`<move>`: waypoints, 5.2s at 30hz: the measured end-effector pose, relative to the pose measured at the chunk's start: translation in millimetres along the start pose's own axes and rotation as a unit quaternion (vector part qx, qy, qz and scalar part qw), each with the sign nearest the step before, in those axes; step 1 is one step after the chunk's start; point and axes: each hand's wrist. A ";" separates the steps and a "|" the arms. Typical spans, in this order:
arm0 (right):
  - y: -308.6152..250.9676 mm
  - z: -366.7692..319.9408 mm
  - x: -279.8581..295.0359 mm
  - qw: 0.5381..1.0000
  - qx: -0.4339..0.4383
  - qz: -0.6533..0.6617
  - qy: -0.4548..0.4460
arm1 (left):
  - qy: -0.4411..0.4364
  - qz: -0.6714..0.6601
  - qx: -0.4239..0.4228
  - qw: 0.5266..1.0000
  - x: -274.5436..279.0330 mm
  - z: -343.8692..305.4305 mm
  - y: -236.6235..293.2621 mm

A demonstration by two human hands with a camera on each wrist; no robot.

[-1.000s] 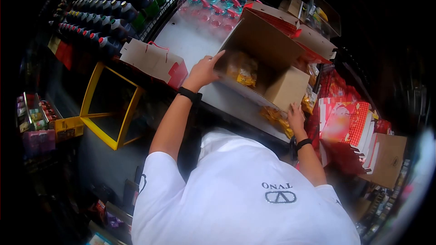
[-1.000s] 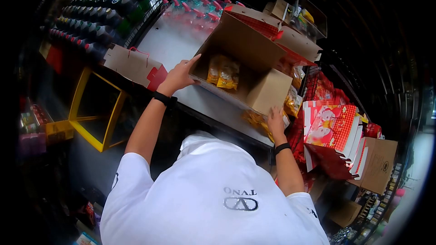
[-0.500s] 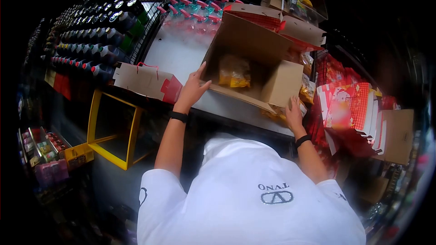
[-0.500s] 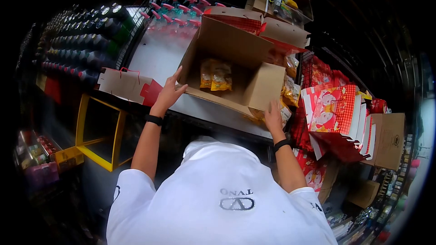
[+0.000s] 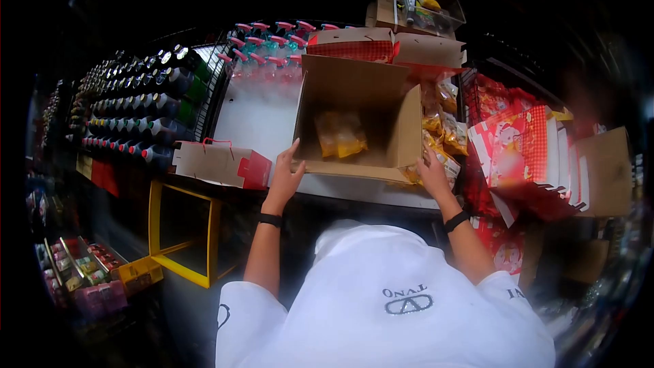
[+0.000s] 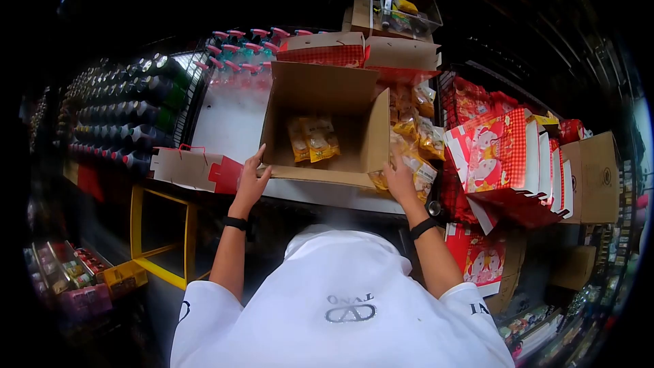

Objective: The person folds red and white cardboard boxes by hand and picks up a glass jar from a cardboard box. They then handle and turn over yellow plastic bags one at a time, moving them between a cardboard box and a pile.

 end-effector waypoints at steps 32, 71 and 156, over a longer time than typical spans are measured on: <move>-46.0 -62.2 341.0 0.814 0.140 -0.254 0.503 | -0.030 0.139 -0.189 0.972 -62.7 -15.9 194.4; -133.4 -112.9 488.5 0.951 0.116 -0.173 0.229 | -0.070 0.173 -0.327 0.926 -123.2 -49.7 373.7; -146.0 130.9 -450.7 0.874 -0.320 0.296 -0.214 | 0.221 -0.480 0.398 0.750 86.3 -43.0 -179.1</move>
Point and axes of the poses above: each hand's wrist, its own z-axis towards the middle knuckle, its own x-axis out of the back of the hand, y = z × x, and after that the axes turned 13 degrees about z, right-handed
